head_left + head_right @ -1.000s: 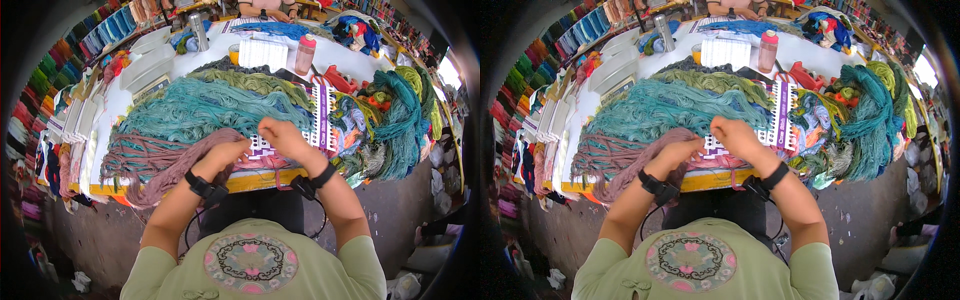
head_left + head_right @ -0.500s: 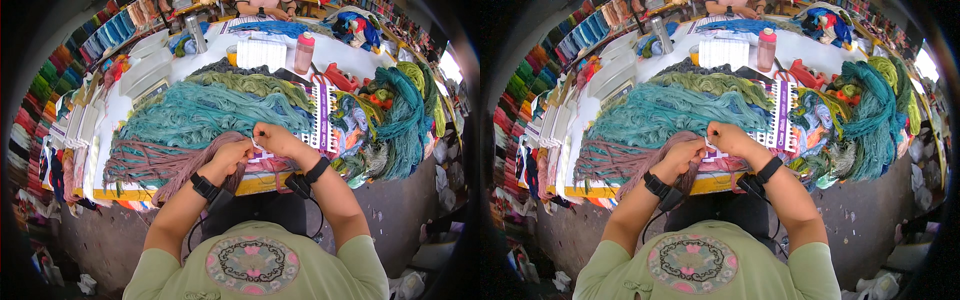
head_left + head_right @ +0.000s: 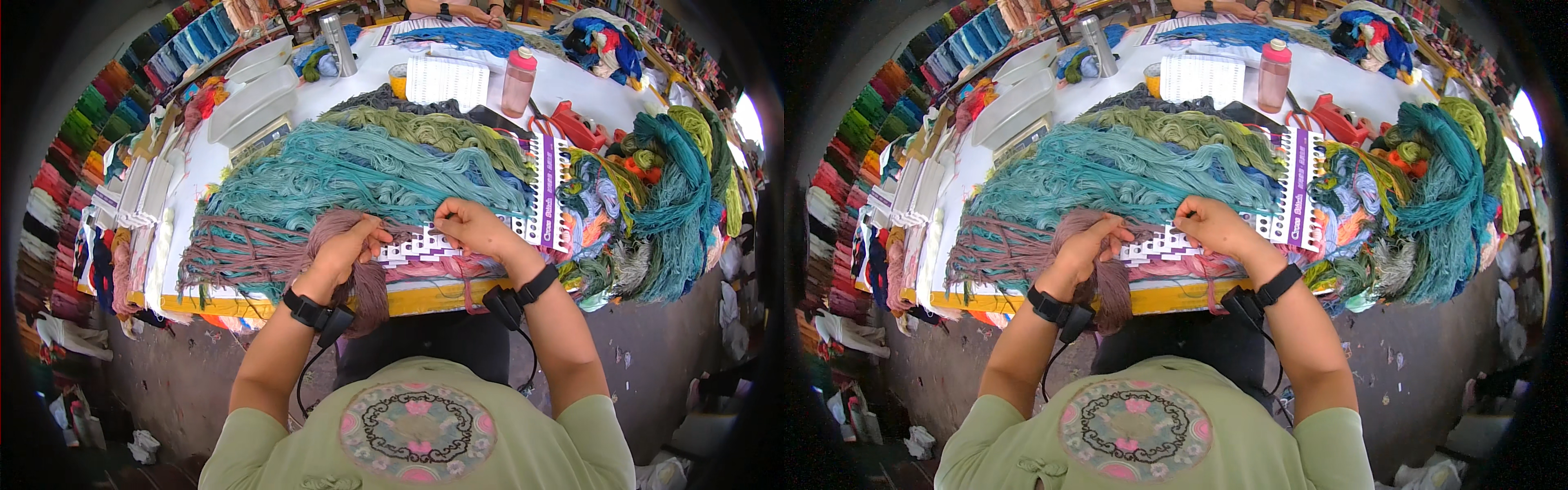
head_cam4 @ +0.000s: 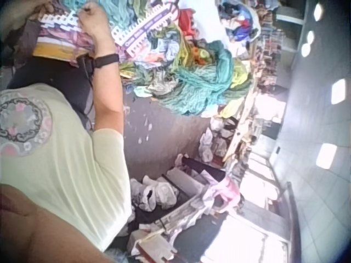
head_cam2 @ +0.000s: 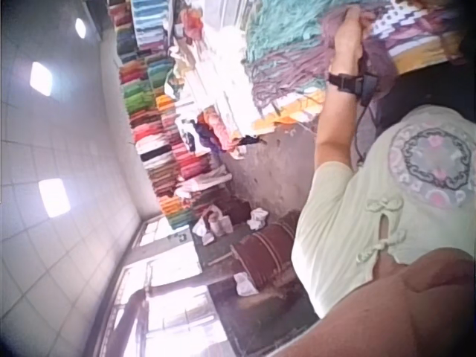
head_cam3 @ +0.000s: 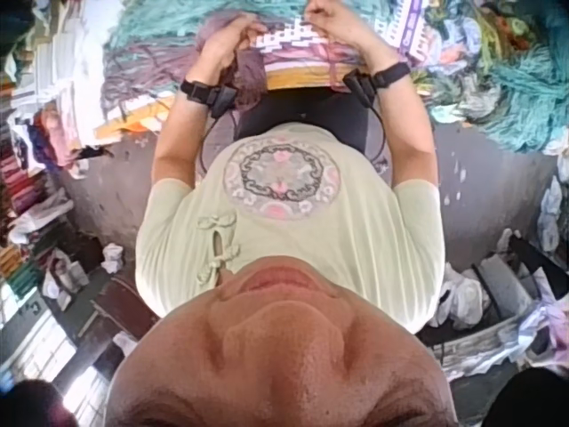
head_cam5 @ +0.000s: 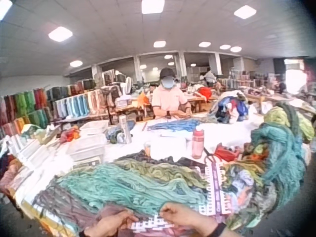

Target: The person picks up a bundle of thread and separates a single strand by hand. They thread the strand through a hole in a paper card and pull it through, repeating the process for each hole.

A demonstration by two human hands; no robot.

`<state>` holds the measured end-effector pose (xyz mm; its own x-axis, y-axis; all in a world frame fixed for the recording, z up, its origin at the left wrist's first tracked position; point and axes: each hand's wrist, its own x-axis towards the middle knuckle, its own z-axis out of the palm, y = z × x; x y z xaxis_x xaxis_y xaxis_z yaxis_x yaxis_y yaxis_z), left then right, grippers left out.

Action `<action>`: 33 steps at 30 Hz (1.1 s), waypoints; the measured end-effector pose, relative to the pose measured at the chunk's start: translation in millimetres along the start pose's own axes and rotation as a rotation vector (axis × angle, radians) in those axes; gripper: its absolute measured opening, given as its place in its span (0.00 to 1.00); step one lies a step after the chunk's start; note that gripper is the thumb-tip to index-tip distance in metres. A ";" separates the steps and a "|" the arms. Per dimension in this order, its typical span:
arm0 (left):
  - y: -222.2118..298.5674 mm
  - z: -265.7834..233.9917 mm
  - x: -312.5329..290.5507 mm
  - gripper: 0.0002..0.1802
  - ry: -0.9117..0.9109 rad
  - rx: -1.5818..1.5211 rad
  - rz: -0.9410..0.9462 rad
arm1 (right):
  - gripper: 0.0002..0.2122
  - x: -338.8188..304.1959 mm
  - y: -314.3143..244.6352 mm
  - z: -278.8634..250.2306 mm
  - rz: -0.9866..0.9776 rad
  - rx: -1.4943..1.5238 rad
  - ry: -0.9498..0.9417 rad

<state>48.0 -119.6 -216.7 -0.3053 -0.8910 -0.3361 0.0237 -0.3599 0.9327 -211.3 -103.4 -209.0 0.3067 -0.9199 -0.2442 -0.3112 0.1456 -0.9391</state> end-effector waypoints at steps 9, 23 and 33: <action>5.5 16.8 -7.3 0.09 0.023 0.005 0.027 | 0.09 -2.4 -1.3 4.1 -0.001 0.027 -0.026; 20.9 34.9 -14.9 0.21 -0.388 -0.463 -0.139 | 0.08 -0.8 6.2 1.0 -0.038 0.055 -0.048; 29.0 68.3 -15.1 0.17 -0.448 -0.074 -0.080 | 0.09 7.6 19.8 3.8 -0.187 0.184 -0.057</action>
<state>-11.8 -97.7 -175.7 -0.6898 -0.6580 -0.3020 0.0459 -0.4561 0.8888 -211.7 -106.2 -230.4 0.3951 -0.9159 -0.0702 -0.0771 0.0431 -0.9961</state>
